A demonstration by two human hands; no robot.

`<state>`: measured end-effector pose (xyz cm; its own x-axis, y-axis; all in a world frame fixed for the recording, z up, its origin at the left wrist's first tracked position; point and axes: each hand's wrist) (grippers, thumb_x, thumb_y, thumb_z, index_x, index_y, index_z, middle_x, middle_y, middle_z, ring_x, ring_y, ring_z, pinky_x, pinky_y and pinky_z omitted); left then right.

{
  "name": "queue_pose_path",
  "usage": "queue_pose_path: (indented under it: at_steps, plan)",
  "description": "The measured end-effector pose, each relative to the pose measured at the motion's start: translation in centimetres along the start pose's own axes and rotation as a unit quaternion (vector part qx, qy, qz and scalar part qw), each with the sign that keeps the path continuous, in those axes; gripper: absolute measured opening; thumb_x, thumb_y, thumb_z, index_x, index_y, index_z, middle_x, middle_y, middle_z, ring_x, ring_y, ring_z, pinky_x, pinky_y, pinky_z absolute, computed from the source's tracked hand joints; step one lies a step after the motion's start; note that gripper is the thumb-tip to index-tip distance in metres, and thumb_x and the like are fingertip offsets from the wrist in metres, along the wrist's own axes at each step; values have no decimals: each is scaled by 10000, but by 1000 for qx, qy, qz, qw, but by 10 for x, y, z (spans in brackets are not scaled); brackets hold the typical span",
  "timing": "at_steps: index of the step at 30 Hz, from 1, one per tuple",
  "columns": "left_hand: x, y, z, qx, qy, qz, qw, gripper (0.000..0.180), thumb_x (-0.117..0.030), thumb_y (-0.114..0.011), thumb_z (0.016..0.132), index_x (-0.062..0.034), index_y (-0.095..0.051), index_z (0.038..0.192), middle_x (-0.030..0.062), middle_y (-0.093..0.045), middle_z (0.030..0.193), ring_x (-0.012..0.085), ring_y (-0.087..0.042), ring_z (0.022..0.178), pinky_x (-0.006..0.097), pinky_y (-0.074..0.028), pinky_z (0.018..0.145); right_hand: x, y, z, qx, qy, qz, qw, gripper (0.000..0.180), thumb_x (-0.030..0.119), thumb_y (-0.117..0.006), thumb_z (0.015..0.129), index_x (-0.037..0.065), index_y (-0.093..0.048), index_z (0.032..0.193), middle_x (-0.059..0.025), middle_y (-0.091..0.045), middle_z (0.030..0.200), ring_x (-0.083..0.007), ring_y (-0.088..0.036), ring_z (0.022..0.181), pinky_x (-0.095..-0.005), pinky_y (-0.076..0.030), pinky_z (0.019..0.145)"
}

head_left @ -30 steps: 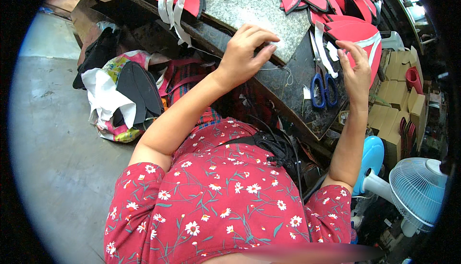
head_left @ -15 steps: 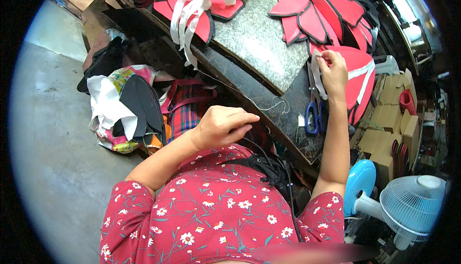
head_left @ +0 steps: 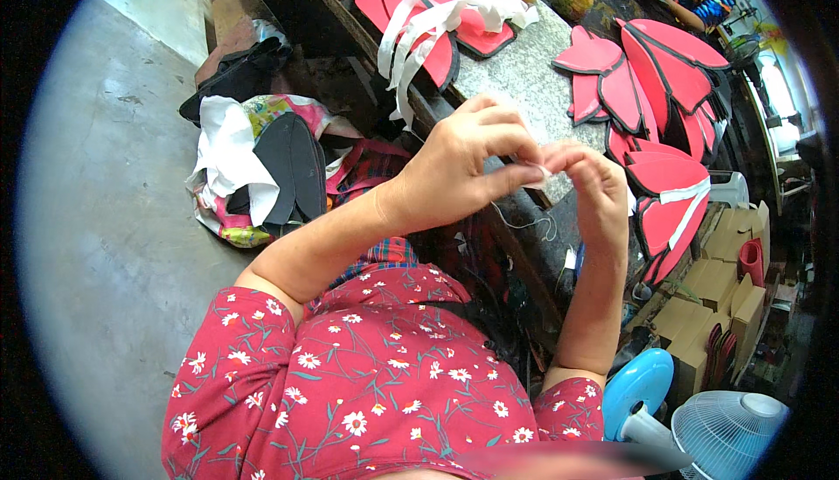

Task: The person repeatedly places white tape strips onto pink foam pieces, presses them down, and trims the excess with scissors. They handle multiple foam pieces one at a time, applying tape to edges and cutting to fit, then setting the finished pieces aside on the table.

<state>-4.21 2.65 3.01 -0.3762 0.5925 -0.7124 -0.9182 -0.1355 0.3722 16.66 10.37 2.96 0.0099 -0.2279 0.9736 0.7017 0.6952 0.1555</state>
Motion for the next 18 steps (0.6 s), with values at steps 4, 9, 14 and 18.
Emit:
queue_pose_path:
  at_steps: [4, 9, 14, 18]
  plan:
    - [-5, -3, 15, 33, -123, -11, 992, 131, -165, -803, 784, -153, -717, 882, 28, -649, 1045, 260, -539, 1116, 392, -401, 978, -23, -14, -5, -25, -34, 221, 974, 485, 375, -476, 1006, -67, -677, 1032, -172, -703, 1019, -246, -664, 970, -394, -501, 898]
    - [7, 3, 41, 90, -125, -97, 983, 126, -147, -785, 781, -129, -735, 895, 71, -654, 1167, 283, -516, 1200, 441, -354, 1049, -33, -23, 0, 201, -26, 434, 878, 495, 453, -536, 906, -24, -652, 837, -190, -687, 831, -328, -681, 850, -463, -527, 885]
    - [45, -11, 60, 70, -108, -100, 987, 158, -191, -748, 859, -90, -718, 977, 96, -653, 1171, 252, -570, 1150, 409, -371, 1050, -37, -5, 7, 29, -8, 397, 918, 380, 417, -606, 948, 39, -574, 965, -36, -505, 609, -226, -599, 644, -424, -542, 793]
    - [97, -57, 114, -30, -1, -61, 998, 280, -248, -696, 901, -80, -688, 1125, 110, -661, 1147, 276, -613, 1078, 367, -444, 986, -42, 7, 9, -135, 48, 402, 904, 231, 338, -572, 1021, 107, -563, 1018, 25, -417, 570, -97, -406, 472, -322, -446, 582]
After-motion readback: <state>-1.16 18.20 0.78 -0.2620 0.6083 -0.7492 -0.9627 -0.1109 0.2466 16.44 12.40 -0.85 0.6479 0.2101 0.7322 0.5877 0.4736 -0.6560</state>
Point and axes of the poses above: each hand's wrist, its own z-axis towards the middle knuckle, its own y-axis out of the back of the hand, x = y × z
